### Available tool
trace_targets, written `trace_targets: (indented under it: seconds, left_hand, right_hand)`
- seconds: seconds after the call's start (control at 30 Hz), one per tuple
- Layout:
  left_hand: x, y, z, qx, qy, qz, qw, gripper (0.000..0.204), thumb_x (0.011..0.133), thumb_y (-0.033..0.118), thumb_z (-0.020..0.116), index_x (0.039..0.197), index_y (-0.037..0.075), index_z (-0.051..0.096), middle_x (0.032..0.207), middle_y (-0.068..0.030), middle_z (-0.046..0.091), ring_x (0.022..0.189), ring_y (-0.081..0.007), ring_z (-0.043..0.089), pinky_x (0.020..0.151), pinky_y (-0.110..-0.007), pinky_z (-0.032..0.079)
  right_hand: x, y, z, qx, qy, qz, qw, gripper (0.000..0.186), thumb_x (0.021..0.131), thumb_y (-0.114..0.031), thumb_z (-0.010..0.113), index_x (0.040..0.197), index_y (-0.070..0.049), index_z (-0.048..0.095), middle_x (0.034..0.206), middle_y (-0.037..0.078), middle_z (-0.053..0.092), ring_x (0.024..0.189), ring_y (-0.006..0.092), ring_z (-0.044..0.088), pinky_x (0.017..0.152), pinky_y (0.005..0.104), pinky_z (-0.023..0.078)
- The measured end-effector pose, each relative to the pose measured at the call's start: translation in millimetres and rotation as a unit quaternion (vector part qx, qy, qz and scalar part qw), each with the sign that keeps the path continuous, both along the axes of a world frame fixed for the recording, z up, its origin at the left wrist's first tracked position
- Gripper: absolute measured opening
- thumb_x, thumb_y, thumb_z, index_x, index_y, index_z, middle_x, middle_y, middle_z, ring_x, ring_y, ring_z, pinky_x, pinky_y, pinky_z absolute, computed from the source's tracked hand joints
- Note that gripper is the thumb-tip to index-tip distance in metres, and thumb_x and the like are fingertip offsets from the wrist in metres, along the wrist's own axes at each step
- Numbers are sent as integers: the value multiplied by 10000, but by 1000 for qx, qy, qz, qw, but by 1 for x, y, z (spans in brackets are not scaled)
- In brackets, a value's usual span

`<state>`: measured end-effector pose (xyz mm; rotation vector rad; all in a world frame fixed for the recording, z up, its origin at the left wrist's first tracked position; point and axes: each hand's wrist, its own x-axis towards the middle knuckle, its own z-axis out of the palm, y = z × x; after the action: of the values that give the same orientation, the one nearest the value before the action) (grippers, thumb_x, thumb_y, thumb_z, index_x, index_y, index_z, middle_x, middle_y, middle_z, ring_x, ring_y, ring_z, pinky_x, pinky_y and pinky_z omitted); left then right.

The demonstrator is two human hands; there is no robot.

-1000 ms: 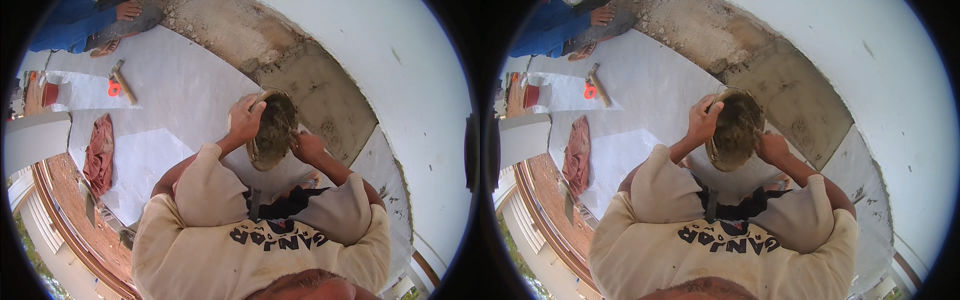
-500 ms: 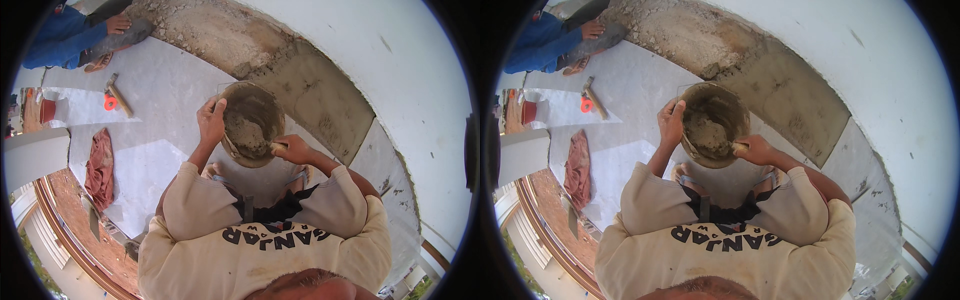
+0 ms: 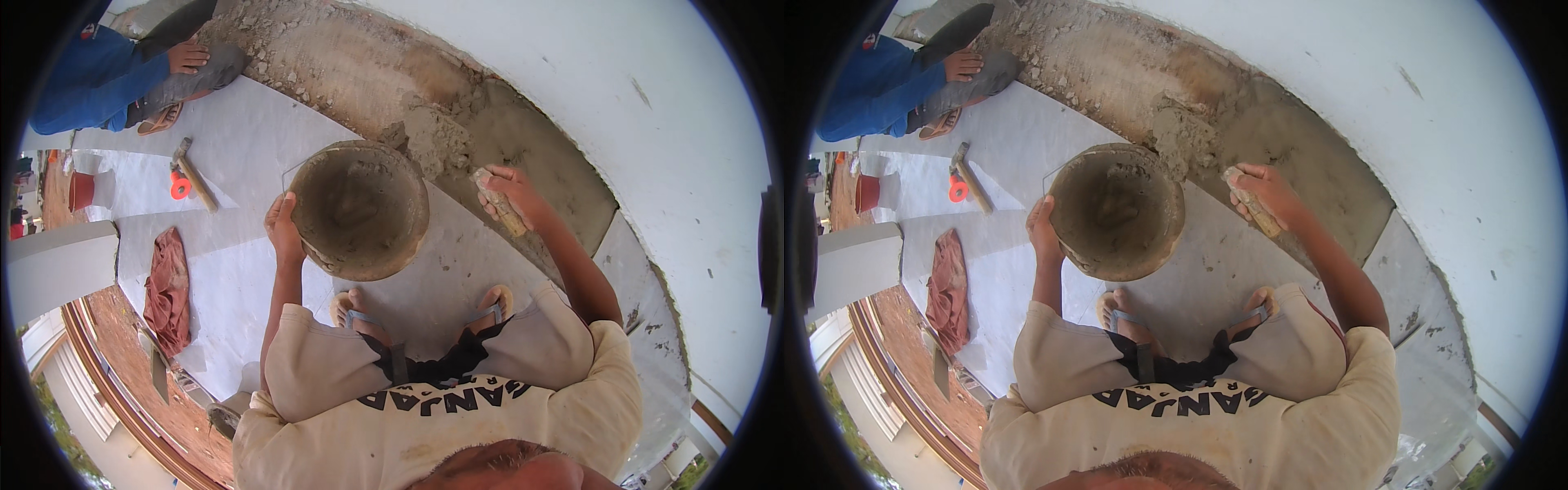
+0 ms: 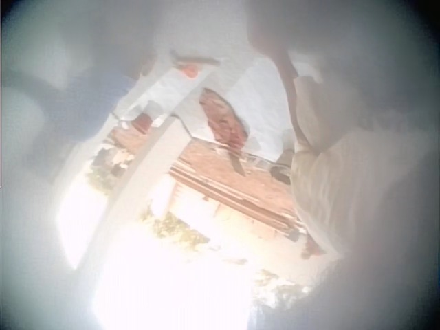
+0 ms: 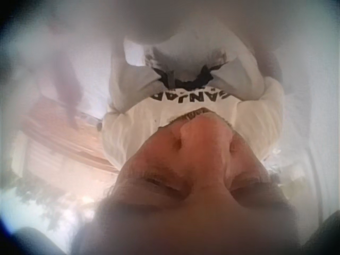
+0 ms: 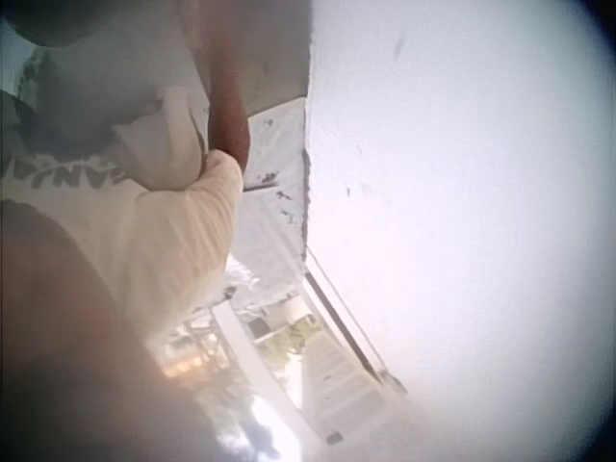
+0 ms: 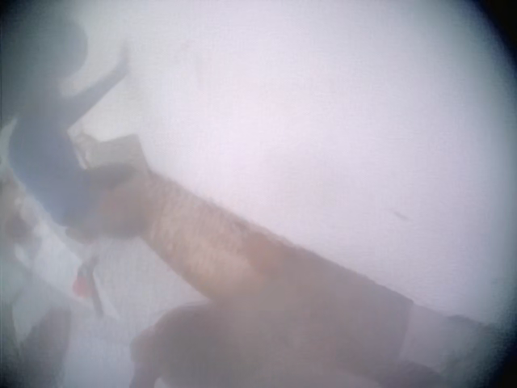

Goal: The person scoops cement from a bucket using a trowel and spreads it onto the floor to prepare for tile installation. They then pick up a large ceramic tile, apply cement to its back, and position it onto the prepared floor area.

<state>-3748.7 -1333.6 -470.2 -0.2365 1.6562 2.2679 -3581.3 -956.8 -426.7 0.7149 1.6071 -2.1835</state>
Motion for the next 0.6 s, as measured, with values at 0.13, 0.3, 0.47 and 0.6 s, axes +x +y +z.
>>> trace_targets:
  seconds: [0.13,0.3,0.47,0.6]
  left_hand:
    - [-13,-14,-19,-49,18,-12,999,222,994,157,557,1001,-22,688,956,-68,707,822,-125,646,733,-275,516]
    - [-13,-18,-17,-99,5,-15,995,246,997,190,560,1003,-17,694,945,-53,706,820,-112,637,745,-266,507]
    - [-14,-41,-41,-125,7,-29,992,304,1012,201,527,1103,-54,668,1039,-101,702,894,-164,657,803,-302,524]
    - [-19,-36,-40,-138,4,-18,990,283,1007,217,548,1043,-27,687,966,-56,695,850,-122,628,771,-273,504]
  right_hand:
    - [-47,45,-52,-241,14,-143,960,332,991,-289,526,1166,-8,544,755,28,546,564,101,524,504,251,479]
    - [-68,106,-123,-346,2,-196,917,334,981,-324,523,1129,-26,536,780,22,537,575,107,525,492,262,466]
    - [-42,91,-93,-3,-62,-105,992,338,980,-356,524,1098,-42,567,735,32,563,556,121,536,496,287,467]
    - [-47,104,-90,268,-97,-48,957,327,971,-360,521,1069,-55,589,704,47,568,542,142,551,497,318,470]
